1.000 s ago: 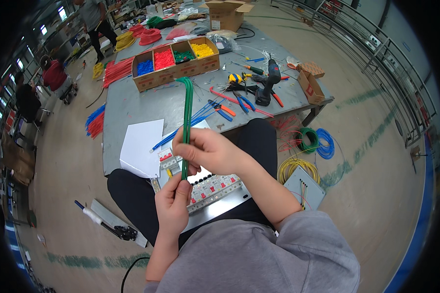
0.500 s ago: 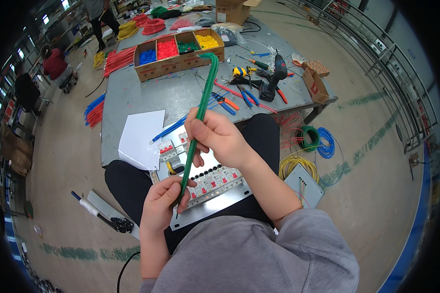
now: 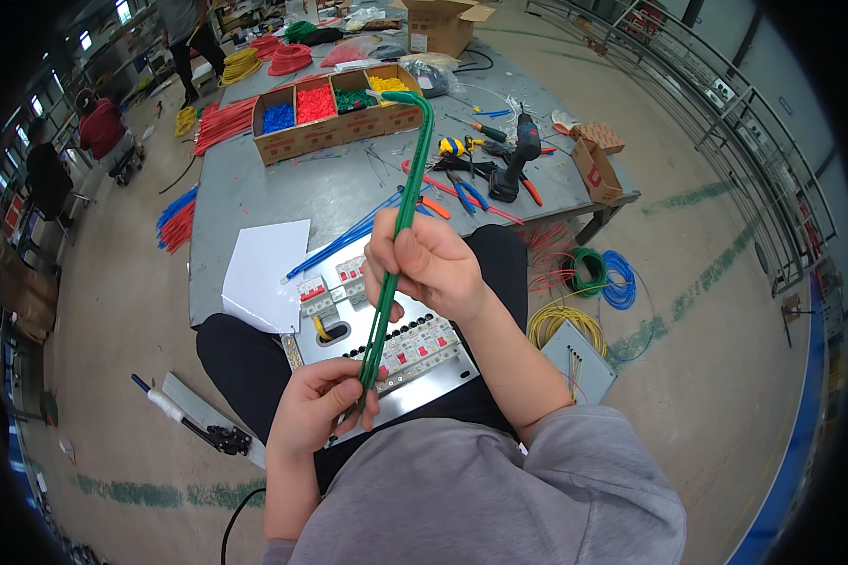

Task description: The person strips insulation from colored wires using pliers, then inserts and secures them into terminals on a DIN rail-mounted electrical panel using a cordless drill. The person handles yellow, green, red, and blue wires and uses a power drill and wire strippers.

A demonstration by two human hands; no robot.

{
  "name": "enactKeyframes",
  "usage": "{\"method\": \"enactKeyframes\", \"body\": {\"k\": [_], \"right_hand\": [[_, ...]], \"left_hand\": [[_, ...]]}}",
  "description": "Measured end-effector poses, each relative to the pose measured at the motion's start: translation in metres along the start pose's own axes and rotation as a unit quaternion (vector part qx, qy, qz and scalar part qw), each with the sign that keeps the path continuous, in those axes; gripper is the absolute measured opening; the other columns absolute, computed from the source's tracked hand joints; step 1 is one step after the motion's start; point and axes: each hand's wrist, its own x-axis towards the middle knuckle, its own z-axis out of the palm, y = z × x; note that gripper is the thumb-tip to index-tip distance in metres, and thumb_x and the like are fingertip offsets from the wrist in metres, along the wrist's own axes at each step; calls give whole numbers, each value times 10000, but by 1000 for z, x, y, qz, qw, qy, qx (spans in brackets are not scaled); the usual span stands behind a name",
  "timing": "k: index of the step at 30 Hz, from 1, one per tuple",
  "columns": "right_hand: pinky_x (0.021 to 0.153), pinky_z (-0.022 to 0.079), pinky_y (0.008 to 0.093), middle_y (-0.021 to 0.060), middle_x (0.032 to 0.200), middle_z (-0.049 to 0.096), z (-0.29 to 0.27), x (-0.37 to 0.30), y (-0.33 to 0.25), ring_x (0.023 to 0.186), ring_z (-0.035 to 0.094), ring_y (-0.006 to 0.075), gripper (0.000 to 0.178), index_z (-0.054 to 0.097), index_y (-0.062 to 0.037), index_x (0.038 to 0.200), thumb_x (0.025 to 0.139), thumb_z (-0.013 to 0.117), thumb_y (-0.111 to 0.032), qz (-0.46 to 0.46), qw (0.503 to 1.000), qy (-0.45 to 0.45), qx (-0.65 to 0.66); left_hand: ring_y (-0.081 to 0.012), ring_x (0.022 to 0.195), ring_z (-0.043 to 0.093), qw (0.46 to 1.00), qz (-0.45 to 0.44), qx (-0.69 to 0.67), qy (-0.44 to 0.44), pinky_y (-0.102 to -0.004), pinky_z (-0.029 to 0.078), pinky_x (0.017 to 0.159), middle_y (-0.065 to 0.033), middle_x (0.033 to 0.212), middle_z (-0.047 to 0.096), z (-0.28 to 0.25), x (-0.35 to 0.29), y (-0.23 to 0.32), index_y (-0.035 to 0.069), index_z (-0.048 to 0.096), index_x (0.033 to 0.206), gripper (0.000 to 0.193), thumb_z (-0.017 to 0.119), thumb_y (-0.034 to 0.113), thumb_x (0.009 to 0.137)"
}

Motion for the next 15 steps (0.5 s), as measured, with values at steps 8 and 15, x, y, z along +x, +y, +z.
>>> {"method": "enactKeyframes", "body": {"k": [8, 15], "right_hand": [[450, 395, 300, 3, 626, 422, -6, -5, -14, 478, 502, 185, 353, 472, -68, 943, 1137, 518, -359, -37, 998, 54, 8], [451, 386, 266, -11, 620, 357, -3, -10, -22, 493, 484, 148, 421, 479, -50, 937, 1152, 488, -412, -31, 998, 61, -7]], "left_hand": [[-97, 635, 625, 999, -26, 43, -11, -209, 451, 547, -102, 870, 754, -3, -6, -11, -64, 700, 1295, 293, 615, 129, 1091], [-104, 658, 645, 996, -39, 64, -42, -238, 509, 623, -125, 927, 776, -1, -6, -16, -53, 683, 1351, 312, 611, 78, 1078]]}}
